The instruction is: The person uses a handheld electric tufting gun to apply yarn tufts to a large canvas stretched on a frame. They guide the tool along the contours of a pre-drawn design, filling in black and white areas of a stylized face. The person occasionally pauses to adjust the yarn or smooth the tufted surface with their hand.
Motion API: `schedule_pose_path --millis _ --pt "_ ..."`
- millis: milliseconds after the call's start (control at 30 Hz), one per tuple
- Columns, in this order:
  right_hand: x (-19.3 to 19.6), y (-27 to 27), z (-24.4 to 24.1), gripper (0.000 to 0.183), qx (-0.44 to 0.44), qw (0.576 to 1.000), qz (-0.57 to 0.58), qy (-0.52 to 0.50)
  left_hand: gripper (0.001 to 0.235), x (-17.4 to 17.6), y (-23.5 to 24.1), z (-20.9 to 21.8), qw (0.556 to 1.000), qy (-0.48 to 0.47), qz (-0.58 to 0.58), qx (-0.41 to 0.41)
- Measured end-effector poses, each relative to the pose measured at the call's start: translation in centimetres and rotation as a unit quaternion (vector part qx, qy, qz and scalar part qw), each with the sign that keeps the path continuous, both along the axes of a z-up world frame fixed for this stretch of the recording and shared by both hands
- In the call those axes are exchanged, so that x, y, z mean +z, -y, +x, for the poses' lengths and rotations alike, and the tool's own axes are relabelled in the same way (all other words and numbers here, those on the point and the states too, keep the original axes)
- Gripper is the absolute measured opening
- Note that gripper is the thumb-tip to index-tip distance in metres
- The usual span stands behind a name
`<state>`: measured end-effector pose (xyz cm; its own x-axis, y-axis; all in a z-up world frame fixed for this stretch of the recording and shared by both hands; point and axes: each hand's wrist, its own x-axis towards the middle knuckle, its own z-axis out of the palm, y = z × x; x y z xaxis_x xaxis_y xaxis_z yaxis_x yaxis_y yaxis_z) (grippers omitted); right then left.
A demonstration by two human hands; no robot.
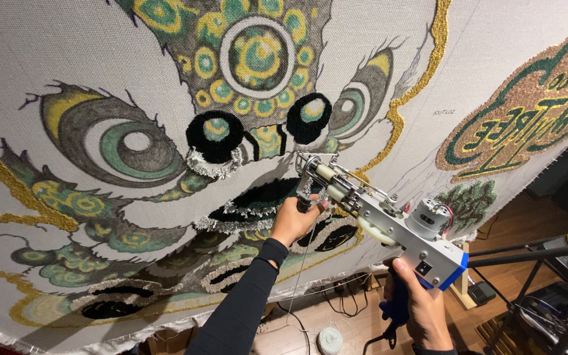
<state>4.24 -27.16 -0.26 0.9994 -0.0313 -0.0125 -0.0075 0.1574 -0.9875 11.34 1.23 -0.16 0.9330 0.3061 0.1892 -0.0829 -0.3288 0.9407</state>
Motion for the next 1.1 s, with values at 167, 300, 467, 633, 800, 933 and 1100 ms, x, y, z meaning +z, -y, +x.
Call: schedule_pose_path --millis 167,300,467,633,800,933,1100 --pt "0.1 -0.2 0.1 0.031 -0.004 1.0 -0.001 0.002 0.046 -0.1 -0.1 0.3 1.0 0.015 -0.009 -0.004" --pt "0.4 -0.5 0.2 0.031 -0.008 1.0 0.014 0.0 0.047 0.2 -0.3 0.4 1.0 -0.003 -0.015 -0.006" --pt "0.8 -1.0 0.1 0.03 -0.022 0.999 0.013 -0.02 0.053 0.1 -0.6 0.7 1.0 -0.011 -0.011 -0.002" --pt "0.9 -1.3 0.3 0.032 0.0 1.0 0.016 -0.015 0.058 -0.2 -0.9 1.1 1.0 -0.009 -0.003 0.001" --pt "0.8 -1.5 0.3 0.031 -0.004 1.0 0.008 -0.019 0.059 -0.4 -1.1 1.4 1.0 0.002 0.003 0.0" --pt "0.1 -1.0 0.5 0.032 -0.004 1.0 0.008 -0.017 0.057 -0.3 -0.9 1.0 1.0 0.016 0.009 0.001" --pt "-0.5 0.5 0.7 0.033 -0.005 0.999 0.02 -0.025 0.049 -0.8 0.5 -0.1 0.999 0.051 -0.014 0.005"
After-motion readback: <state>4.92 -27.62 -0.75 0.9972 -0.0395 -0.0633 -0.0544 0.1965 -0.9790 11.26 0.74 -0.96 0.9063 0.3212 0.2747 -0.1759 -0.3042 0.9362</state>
